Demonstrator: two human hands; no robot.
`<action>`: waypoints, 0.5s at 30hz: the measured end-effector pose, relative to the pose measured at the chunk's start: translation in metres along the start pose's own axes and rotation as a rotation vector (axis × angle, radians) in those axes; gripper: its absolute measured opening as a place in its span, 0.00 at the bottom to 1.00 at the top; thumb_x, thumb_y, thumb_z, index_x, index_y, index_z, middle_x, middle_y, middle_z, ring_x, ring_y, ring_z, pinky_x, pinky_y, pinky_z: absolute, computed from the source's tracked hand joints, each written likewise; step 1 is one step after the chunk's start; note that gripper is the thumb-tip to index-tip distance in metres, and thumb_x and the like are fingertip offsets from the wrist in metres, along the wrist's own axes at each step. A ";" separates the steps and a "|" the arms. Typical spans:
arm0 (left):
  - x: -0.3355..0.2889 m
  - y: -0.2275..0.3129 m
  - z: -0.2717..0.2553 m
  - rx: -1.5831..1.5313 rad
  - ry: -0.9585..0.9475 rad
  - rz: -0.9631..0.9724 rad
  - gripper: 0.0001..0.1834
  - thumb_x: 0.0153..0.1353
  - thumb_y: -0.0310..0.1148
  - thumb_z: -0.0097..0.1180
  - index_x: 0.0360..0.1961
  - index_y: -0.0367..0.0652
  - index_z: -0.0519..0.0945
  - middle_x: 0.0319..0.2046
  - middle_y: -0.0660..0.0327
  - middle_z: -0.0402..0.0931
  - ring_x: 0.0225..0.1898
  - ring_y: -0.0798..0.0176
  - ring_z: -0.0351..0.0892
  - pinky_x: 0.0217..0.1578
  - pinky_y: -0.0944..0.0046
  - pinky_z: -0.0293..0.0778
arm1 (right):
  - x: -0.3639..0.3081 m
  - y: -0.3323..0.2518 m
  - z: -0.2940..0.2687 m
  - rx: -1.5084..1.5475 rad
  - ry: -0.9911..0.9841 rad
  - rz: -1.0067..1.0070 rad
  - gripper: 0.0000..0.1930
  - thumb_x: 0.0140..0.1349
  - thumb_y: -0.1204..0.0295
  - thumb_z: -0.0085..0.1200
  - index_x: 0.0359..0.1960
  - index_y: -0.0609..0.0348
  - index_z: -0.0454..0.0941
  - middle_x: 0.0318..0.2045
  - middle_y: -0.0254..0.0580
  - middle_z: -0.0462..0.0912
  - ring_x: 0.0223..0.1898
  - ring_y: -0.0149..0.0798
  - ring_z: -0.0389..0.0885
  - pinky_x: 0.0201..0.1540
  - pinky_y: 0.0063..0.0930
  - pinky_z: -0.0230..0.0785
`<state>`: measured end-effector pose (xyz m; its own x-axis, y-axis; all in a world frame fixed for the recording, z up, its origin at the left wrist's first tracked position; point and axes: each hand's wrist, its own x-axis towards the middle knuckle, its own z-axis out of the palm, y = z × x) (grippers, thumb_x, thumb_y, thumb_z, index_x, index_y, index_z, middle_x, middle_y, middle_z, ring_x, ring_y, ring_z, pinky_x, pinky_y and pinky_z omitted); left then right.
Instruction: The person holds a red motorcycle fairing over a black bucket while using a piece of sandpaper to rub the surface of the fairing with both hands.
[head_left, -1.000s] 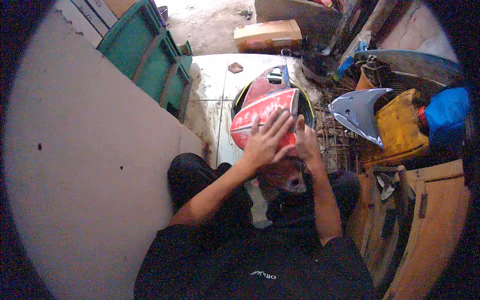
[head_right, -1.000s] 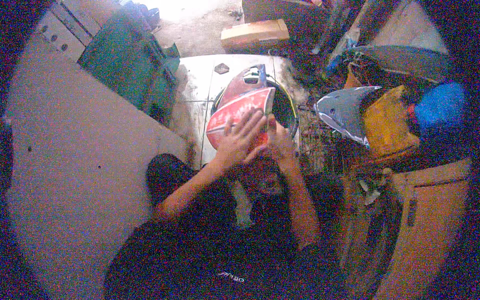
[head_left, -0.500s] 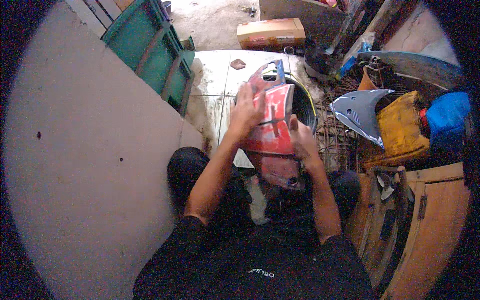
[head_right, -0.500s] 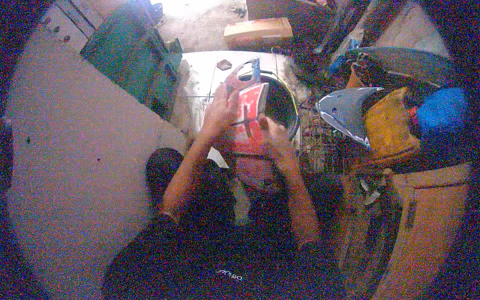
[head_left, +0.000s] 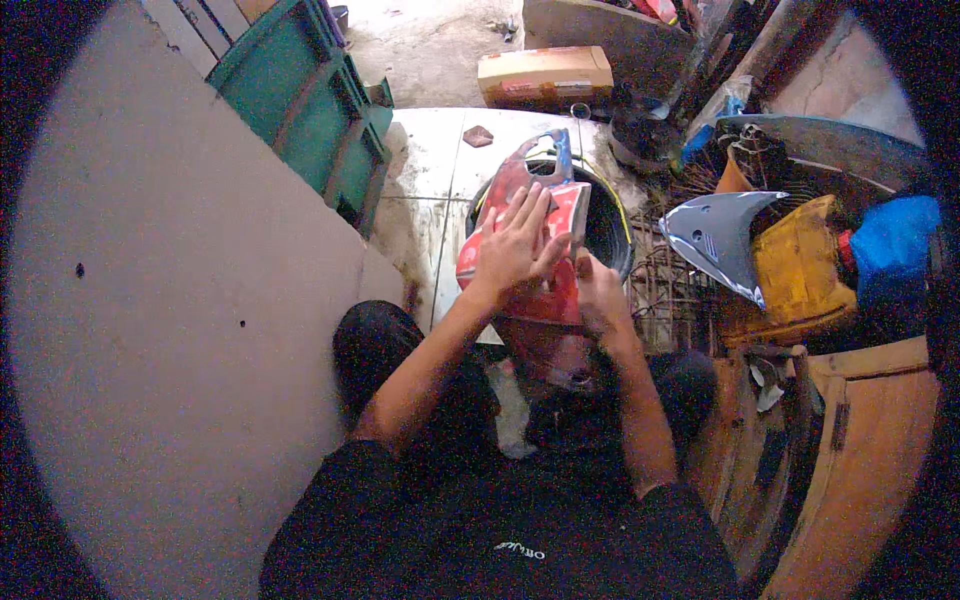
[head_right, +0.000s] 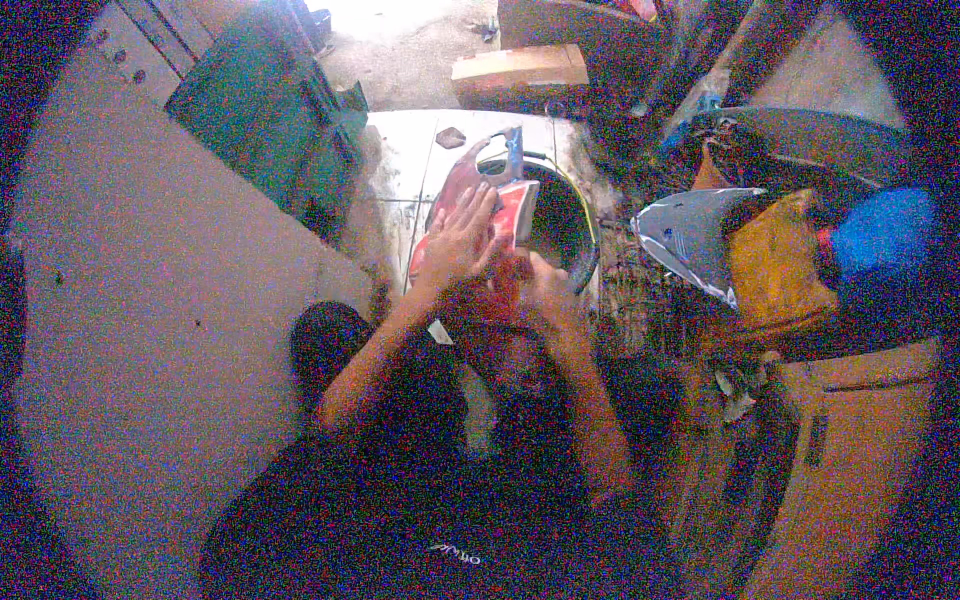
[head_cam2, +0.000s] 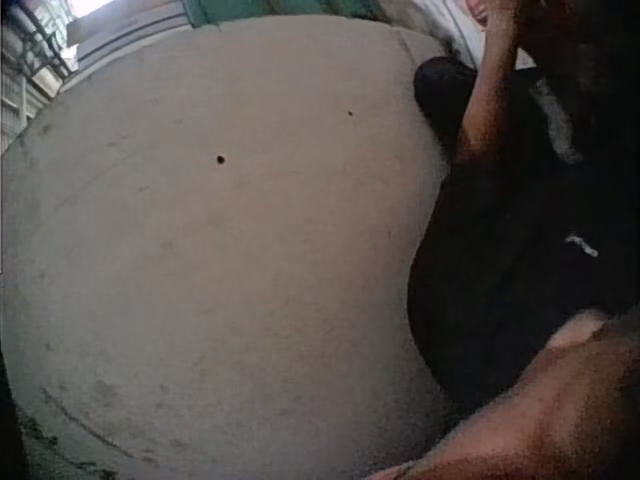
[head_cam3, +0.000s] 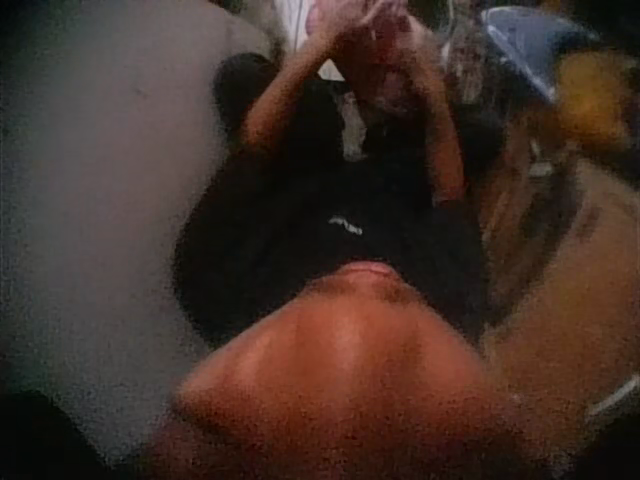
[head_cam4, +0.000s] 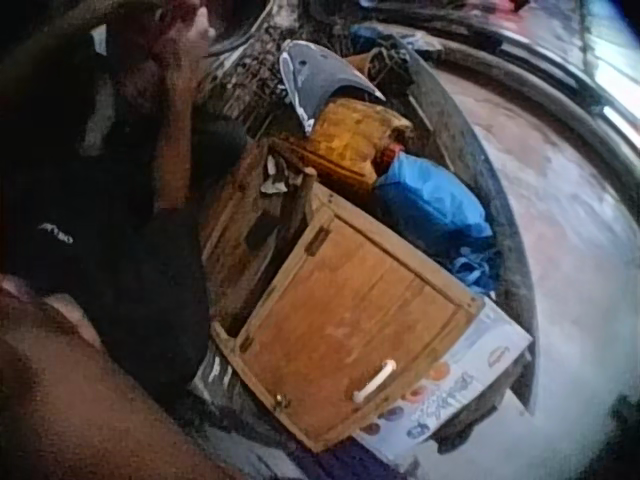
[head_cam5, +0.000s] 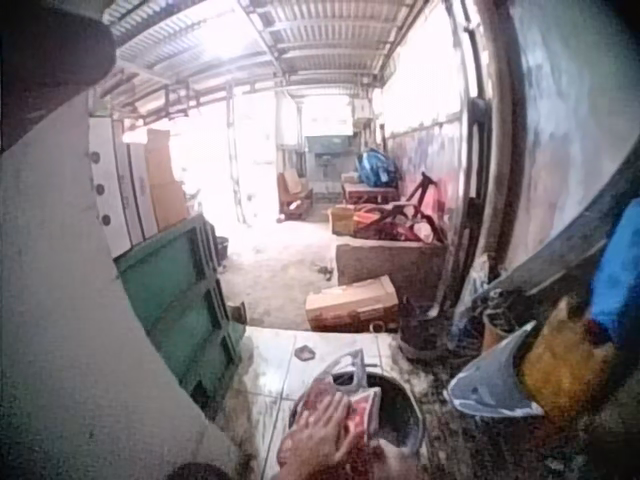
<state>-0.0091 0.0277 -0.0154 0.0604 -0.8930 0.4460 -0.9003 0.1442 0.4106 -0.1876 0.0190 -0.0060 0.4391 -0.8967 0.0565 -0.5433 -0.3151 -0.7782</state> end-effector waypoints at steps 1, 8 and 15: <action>0.004 0.000 -0.014 -0.123 -0.122 -0.183 0.38 0.68 0.58 0.38 0.68 0.38 0.60 0.67 0.44 0.59 0.69 0.44 0.58 0.65 0.40 0.55 | -0.002 -0.008 -0.006 0.053 -0.030 -0.017 0.42 0.65 0.31 0.25 0.42 0.63 0.75 0.32 0.61 0.80 0.38 0.57 0.83 0.42 0.45 0.70; -0.020 0.016 0.018 -0.062 -0.078 -0.053 0.39 0.64 0.56 0.47 0.69 0.41 0.61 0.70 0.48 0.57 0.72 0.46 0.52 0.67 0.39 0.48 | -0.005 -0.016 0.000 0.187 0.077 -0.032 0.46 0.65 0.31 0.22 0.42 0.67 0.75 0.30 0.55 0.81 0.37 0.51 0.81 0.42 0.44 0.70; -0.030 -0.011 0.031 -0.089 0.029 -0.216 0.35 0.66 0.51 0.47 0.67 0.40 0.64 0.68 0.48 0.60 0.70 0.50 0.57 0.67 0.40 0.50 | 0.006 0.020 0.001 0.140 -0.026 0.360 0.50 0.64 0.30 0.18 0.52 0.71 0.74 0.40 0.69 0.80 0.49 0.66 0.77 0.52 0.56 0.66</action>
<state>-0.0147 0.0401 -0.0583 0.2613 -0.8948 0.3620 -0.8239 -0.0113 0.5667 -0.1951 0.0075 -0.0220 0.2573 -0.9334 -0.2502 -0.5634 0.0654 -0.8236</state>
